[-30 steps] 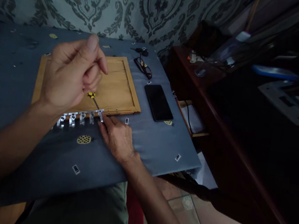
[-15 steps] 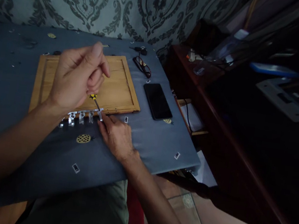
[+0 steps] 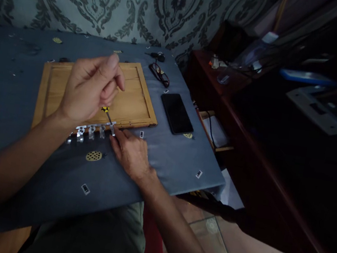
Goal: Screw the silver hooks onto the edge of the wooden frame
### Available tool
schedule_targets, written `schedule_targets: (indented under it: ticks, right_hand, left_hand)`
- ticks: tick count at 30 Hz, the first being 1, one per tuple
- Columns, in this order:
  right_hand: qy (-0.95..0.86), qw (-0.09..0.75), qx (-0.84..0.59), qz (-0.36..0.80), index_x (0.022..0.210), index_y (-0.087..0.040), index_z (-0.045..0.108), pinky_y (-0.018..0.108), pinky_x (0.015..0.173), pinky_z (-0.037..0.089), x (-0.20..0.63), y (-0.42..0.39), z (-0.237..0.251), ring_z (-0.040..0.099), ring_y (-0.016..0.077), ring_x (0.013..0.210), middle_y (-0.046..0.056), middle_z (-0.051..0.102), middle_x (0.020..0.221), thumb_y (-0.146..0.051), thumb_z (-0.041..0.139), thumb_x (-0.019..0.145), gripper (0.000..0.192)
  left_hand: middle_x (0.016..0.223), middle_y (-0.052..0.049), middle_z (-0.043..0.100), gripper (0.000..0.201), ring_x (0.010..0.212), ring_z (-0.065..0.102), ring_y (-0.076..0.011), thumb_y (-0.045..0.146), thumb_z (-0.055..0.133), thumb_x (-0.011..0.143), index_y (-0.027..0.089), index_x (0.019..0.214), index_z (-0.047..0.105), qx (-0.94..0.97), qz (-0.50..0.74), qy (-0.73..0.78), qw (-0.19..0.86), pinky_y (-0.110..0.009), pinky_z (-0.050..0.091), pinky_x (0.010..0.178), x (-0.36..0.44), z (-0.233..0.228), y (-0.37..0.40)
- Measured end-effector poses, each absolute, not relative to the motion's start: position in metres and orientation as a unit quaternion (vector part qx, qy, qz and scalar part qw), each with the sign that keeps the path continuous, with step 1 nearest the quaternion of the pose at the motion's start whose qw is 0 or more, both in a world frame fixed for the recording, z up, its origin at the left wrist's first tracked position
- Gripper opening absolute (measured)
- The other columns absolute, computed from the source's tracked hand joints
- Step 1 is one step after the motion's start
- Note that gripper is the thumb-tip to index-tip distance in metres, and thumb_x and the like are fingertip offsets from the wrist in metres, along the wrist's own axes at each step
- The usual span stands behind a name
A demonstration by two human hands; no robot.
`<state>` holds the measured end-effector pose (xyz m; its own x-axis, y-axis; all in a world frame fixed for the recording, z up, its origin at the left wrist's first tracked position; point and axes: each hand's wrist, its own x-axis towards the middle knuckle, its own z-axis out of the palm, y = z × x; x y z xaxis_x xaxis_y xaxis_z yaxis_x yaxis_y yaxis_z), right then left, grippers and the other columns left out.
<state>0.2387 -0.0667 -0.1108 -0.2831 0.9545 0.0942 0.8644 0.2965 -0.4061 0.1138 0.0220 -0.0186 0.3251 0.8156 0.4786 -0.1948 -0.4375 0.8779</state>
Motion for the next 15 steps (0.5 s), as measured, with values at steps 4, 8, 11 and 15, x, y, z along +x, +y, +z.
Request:
schedule_targets:
  ticks: [4, 8, 11, 15]
  right_hand:
    - [-0.789, 0.163, -0.578, 0.133, 0.140, -0.023, 0.066, 0.026, 0.078, 0.051, 0.239, -0.067, -0.112, 0.074, 0.0195, 0.093, 0.008, 0.079, 0.112, -0.035, 0.047, 0.108, 0.039]
    - [-0.791, 0.169, -0.574, 0.128, 0.141, -0.022, 0.065, 0.026, 0.077, 0.051, 0.240, -0.067, -0.113, 0.074, 0.0193, 0.091, 0.008, 0.079, 0.109, -0.035, 0.046, 0.108, 0.041]
    - [-0.790, 0.171, -0.574, 0.131, 0.140, -0.022, 0.066, 0.027, 0.077, 0.051, 0.240, -0.067, -0.113, 0.074, 0.0200, 0.093, 0.009, 0.079, 0.110, -0.035, 0.046, 0.108, 0.040]
    - [-0.786, 0.166, -0.579, 0.138, 0.138, -0.023, 0.067, 0.027, 0.079, 0.052, 0.239, -0.067, -0.110, 0.075, 0.0210, 0.096, 0.008, 0.079, 0.112, -0.033, 0.048, 0.107, 0.038]
  left_hand:
    - [0.045, 0.007, 0.029, 0.049, 0.041, 0.034, -0.0063, 0.053, 0.049, 0.101, 0.019, 0.067, 0.057, 0.678, 0.517, 0.259, 0.453, -0.024, 0.026, 0.048, 0.115, -0.019, 0.022]
    - [0.045, 0.006, 0.031, 0.048, 0.041, 0.033, -0.0067, 0.053, 0.052, 0.100, 0.019, 0.066, 0.057, 0.676, 0.520, 0.243, 0.462, -0.026, 0.025, 0.048, 0.116, -0.020, 0.022]
    - [0.045, 0.006, 0.032, 0.046, 0.041, 0.032, -0.0062, 0.047, 0.051, 0.101, 0.018, 0.067, 0.057, 0.673, 0.523, 0.239, 0.465, -0.026, 0.025, 0.048, 0.114, -0.021, 0.022]
    - [0.052, 0.006, 0.036, 0.038, 0.045, 0.033, -0.0059, 0.042, 0.050, 0.102, 0.017, 0.075, 0.061, 0.713, 0.460, 0.212, 0.485, -0.023, 0.028, 0.047, 0.106, -0.014, 0.024]
